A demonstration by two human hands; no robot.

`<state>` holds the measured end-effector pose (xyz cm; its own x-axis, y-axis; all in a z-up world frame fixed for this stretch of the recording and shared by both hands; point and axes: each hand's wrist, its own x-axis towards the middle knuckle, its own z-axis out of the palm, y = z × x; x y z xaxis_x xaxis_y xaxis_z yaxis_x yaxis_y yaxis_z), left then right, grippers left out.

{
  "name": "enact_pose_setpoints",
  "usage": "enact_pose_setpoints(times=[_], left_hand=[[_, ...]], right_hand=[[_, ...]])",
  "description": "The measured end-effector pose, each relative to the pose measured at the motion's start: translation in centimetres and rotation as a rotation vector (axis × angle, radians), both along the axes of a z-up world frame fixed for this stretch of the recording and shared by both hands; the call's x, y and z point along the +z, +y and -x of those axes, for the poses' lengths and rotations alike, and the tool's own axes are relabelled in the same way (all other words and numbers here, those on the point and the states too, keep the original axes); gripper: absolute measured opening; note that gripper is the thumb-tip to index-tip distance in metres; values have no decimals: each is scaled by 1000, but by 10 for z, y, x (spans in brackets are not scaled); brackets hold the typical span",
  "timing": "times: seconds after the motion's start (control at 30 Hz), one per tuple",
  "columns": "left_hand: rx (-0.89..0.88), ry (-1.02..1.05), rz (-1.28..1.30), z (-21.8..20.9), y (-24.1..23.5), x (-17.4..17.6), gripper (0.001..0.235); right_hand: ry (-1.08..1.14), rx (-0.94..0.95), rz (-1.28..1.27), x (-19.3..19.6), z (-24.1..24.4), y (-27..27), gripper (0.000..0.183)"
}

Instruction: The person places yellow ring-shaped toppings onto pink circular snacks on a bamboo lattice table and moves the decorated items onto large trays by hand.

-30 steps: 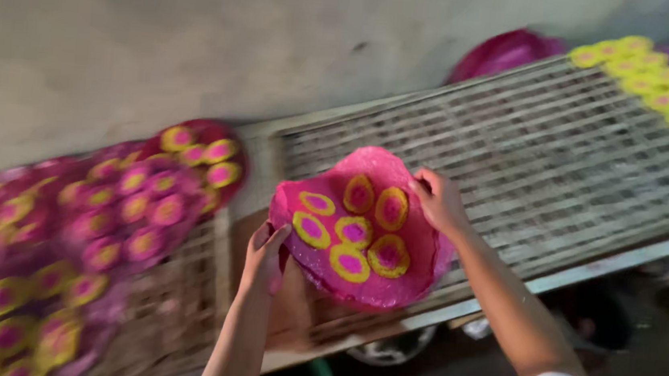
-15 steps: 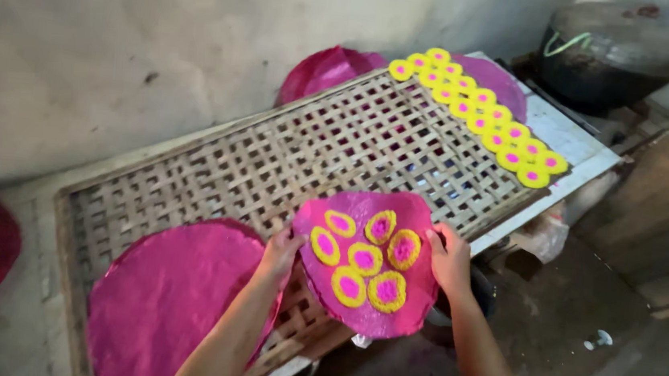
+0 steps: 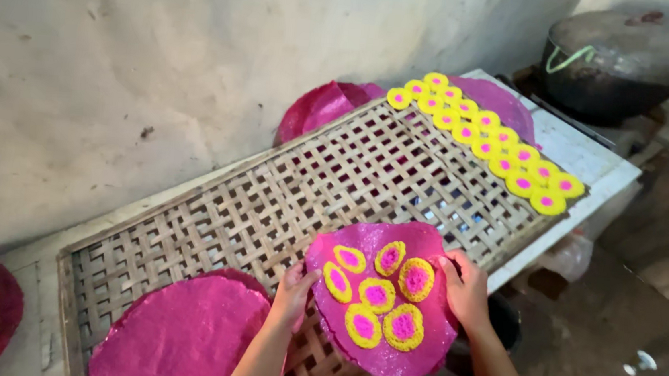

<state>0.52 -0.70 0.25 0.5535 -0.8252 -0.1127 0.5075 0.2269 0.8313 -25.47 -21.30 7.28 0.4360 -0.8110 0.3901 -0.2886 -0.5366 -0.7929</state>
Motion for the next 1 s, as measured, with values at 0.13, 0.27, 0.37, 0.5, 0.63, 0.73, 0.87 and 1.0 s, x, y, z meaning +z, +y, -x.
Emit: enact_pose_setpoints(times=[0.13,0.27,0.37,0.5,0.63,0.73,0.87,1.0], left_hand=[[73,-5,6,-14,-31,4,42],[185,-77,41,-18,-69,2,39],[341,-137,70,-4,-97,17,39],[508,-194,100,21,-128,44,39],[637,-149,-9,43,-150,35,40],[734,-213,-174,53,-165,1,40],[925,-467,-622,62,-169,-33,49],[899,-866,-911,49,-184,-33,41]], right_hand=[[-14,47,35,4,-23,-49,18],[-9,187,-11,4,-43,-122,18],[77,279,-37,14,-58,-175,18],[-18,448,-56,19,-66,-225,16],[-45,470,-84,9,-77,-280,15],[95,403,-133,-14,-77,-310,16],[205,350,215,-32,-67,-325,37],[121,536,351,-38,-99,-311,25]])
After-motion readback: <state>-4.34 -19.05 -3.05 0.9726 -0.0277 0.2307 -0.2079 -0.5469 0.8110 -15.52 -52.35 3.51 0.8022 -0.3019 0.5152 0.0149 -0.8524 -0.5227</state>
